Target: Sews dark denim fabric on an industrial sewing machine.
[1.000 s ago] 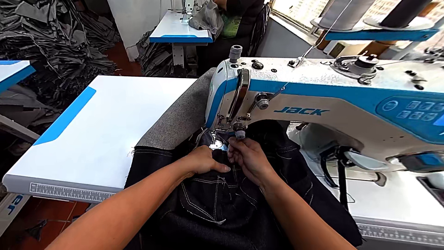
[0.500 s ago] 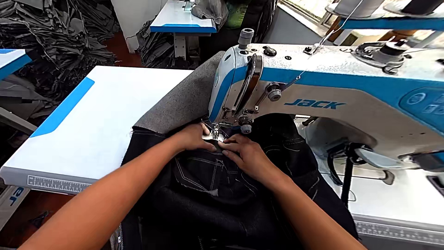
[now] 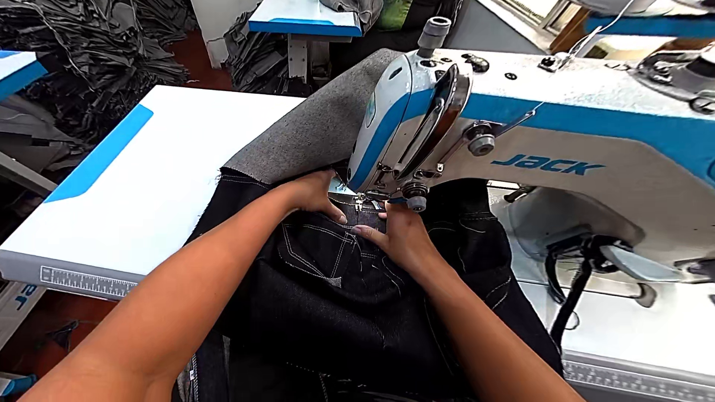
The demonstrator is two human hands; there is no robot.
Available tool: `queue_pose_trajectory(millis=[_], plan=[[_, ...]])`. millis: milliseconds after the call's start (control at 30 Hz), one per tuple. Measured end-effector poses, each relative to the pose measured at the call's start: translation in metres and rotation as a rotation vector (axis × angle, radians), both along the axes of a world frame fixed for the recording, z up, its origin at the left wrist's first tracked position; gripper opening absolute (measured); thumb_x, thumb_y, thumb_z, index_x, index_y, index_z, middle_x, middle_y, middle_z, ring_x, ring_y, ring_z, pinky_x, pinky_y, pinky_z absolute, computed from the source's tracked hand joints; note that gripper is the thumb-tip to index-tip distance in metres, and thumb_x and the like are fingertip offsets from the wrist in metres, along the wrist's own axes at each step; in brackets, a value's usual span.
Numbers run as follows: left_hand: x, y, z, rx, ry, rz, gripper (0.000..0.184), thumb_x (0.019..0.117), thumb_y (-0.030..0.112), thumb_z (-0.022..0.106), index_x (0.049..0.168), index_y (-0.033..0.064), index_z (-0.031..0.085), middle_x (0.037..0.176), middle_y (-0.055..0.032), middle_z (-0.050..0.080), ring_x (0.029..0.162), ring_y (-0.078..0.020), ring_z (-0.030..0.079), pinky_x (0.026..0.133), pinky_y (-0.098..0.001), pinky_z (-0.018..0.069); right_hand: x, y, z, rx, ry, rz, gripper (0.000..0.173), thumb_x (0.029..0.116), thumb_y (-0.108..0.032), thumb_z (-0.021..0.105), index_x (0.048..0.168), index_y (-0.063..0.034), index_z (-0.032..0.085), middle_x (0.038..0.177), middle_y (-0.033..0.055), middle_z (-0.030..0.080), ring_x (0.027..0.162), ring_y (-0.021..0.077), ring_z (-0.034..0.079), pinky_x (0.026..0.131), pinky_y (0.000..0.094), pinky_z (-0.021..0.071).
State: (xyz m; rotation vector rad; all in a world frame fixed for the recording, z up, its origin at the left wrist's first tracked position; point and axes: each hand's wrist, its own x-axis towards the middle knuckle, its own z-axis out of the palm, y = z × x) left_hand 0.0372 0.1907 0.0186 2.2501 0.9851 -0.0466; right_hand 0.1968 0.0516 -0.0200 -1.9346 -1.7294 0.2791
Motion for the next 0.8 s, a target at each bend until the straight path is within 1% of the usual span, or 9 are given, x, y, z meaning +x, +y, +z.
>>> queue_pose_trajectory(millis=[100,167,233,333,433,500,567,700,800], plan=[[-0.0008,0.0007,0.0008,0.009,0.013,0.001,0.096,0.0806,0.031,0.089,0.151,-0.0055,0.037,0.142,-0.0297,0.053,0.124,-0.0404,0.058,0.105,-0.0565,0.0456,-0.0039,-0.0011,0.0003,0.002,-0.001,-0.011,0.069,0.0879,-0.029,0.082,0.13,0.0175,0.053,0.131,0.0359,0.058,0.119,0.0468,0.061,0.103,0.056,0.0481],[-0.0006,-0.0002,0.0012,0.007,0.016,0.007,0.097,0.0809,0.032,0.089,0.152,-0.0058,0.036,0.141,-0.0299,0.053,0.122,-0.0403,0.059,0.104,-0.0564,0.0458,-0.0051,-0.0059,0.0009,0.018,-0.014,-0.005,0.068,0.0901,-0.029,0.08,0.132,0.0161,0.052,0.134,0.0348,0.055,0.121,0.0466,0.06,0.103,0.0566,0.048],[-0.0006,-0.0019,0.0024,-0.001,0.008,0.017,0.096,0.0808,0.031,0.089,0.152,-0.0061,0.036,0.139,-0.0305,0.054,0.121,-0.0403,0.059,0.104,-0.0566,0.0454,-0.0061,-0.0089,0.0007,0.037,-0.031,-0.004,0.068,0.0909,-0.029,0.079,0.133,0.0157,0.051,0.135,0.0343,0.054,0.121,0.0465,0.06,0.102,0.0567,0.0484],[-0.0007,-0.0009,0.0024,0.008,0.014,-0.006,0.093,0.0816,0.031,0.089,0.151,-0.0051,0.038,0.139,-0.029,0.055,0.125,-0.0392,0.058,0.106,-0.0559,0.0449,-0.0069,-0.0096,-0.0006,0.051,-0.049,-0.01,0.069,0.0906,-0.029,0.08,0.134,0.0156,0.05,0.135,0.0346,0.054,0.12,0.0461,0.061,0.101,0.0561,0.0496],[-0.0005,-0.0003,0.0022,0.0,0.015,-0.014,0.095,0.0815,0.031,0.089,0.152,-0.005,0.036,0.141,-0.0293,0.053,0.126,-0.0394,0.057,0.106,-0.0557,0.0449,-0.0064,-0.0093,-0.0017,0.067,-0.055,-0.002,0.07,0.0903,-0.029,0.08,0.134,0.0156,0.05,0.135,0.0344,0.054,0.121,0.046,0.06,0.101,0.0557,0.0499],[0.0001,0.0008,0.0007,-0.005,0.011,-0.019,0.096,0.0808,0.031,0.089,0.152,-0.0049,0.036,0.143,-0.029,0.052,0.126,-0.0391,0.057,0.106,-0.0553,0.0455,-0.0056,-0.0091,-0.0026,0.082,-0.065,0.003,0.069,0.0895,-0.029,0.08,0.133,0.0162,0.051,0.135,0.0349,0.054,0.12,0.0466,0.061,0.1,0.0559,0.0504],[0.0001,0.0013,0.0015,-0.007,0.022,-0.025,0.097,0.0811,0.031,0.089,0.153,-0.0054,0.034,0.144,-0.029,0.051,0.13,-0.0394,0.055,0.108,-0.0553,0.0436,-0.0047,-0.008,-0.0028,0.078,-0.073,0.004,0.069,0.089,-0.03,0.081,0.131,0.0167,0.052,0.133,0.0352,0.055,0.117,0.0472,0.062,0.1,0.0569,0.0508],[-0.0011,-0.0024,0.0038,-0.016,0.017,-0.01,0.095,0.0828,0.03,0.088,0.152,-0.0073,0.035,0.144,-0.0302,0.051,0.131,-0.0405,0.054,0.109,-0.0557,0.0426,-0.0039,-0.0061,-0.0027,0.038,-0.09,-0.007,0.067,0.0886,-0.03,0.082,0.125,0.0185,0.056,0.129,0.0362,0.057,0.113,0.0488,0.063,0.098,0.0587,0.0511],[-0.0007,-0.0061,0.004,-0.005,0.035,0.008,0.092,0.0833,0.032,0.087,0.15,-0.0069,0.037,0.139,-0.0301,0.054,0.126,-0.0402,0.057,0.107,-0.0558,0.0445,-0.0013,-0.0071,-0.0023,0.035,-0.092,0.005,0.065,0.0893,-0.031,0.081,0.125,0.0182,0.057,0.128,0.0361,0.058,0.114,0.0495,0.063,0.099,0.0593,0.0496]])
